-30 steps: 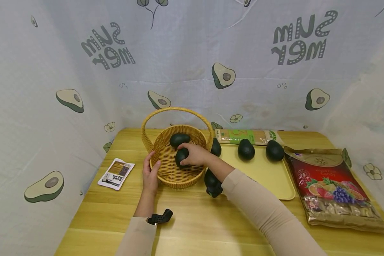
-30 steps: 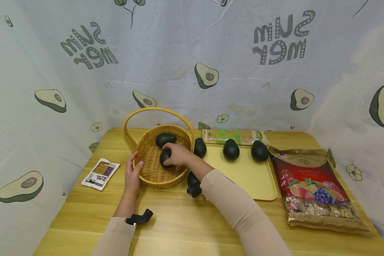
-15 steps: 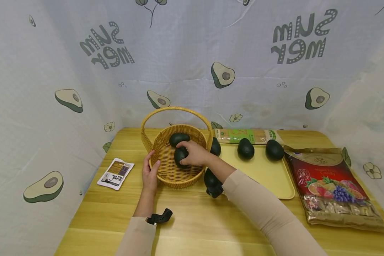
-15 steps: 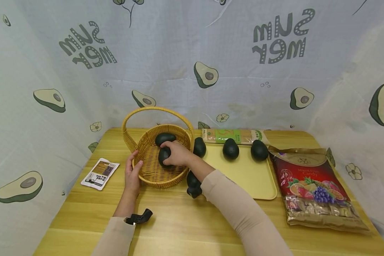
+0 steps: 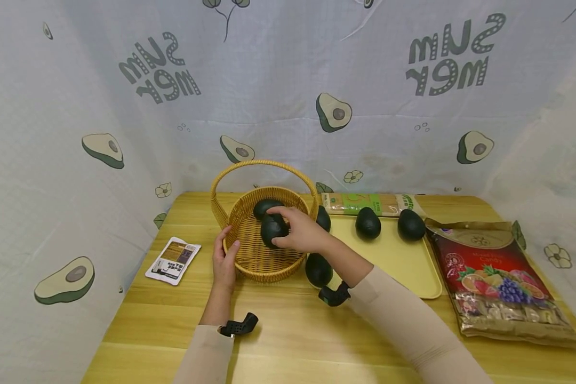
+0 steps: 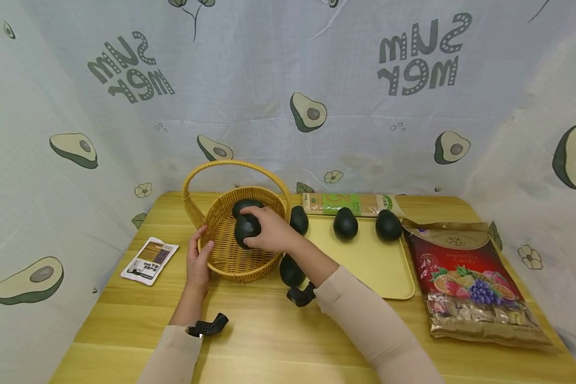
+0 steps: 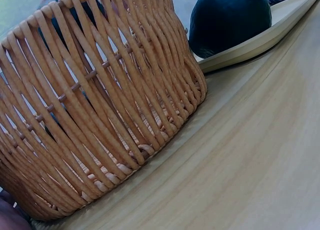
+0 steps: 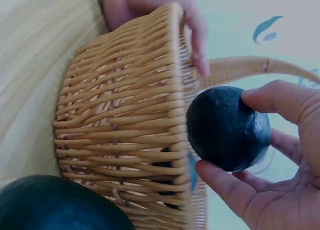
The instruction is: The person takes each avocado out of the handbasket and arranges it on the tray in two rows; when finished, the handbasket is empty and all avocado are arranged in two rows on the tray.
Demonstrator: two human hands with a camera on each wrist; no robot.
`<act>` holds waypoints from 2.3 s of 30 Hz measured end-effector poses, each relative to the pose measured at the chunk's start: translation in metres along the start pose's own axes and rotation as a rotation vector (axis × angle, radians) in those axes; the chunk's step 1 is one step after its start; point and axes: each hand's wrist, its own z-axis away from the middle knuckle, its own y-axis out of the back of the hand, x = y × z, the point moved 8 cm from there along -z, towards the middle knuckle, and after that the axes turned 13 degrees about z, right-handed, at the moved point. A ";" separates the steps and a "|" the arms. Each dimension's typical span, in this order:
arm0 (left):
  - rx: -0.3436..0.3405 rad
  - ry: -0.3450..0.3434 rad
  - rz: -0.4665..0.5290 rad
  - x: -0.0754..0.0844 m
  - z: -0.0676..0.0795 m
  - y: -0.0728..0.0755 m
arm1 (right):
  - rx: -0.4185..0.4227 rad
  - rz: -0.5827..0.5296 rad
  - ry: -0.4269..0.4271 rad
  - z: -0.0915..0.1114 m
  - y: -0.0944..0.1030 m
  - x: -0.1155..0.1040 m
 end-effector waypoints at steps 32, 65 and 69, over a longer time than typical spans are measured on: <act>0.003 0.003 0.015 -0.001 0.002 0.000 | 0.084 -0.125 -0.050 0.116 0.056 0.050; -0.015 0.005 0.037 -0.001 0.002 0.000 | -0.013 -0.146 -0.243 0.179 0.027 0.156; -0.011 0.003 0.028 -0.001 0.002 0.001 | -0.036 -0.173 -0.260 0.181 0.023 0.158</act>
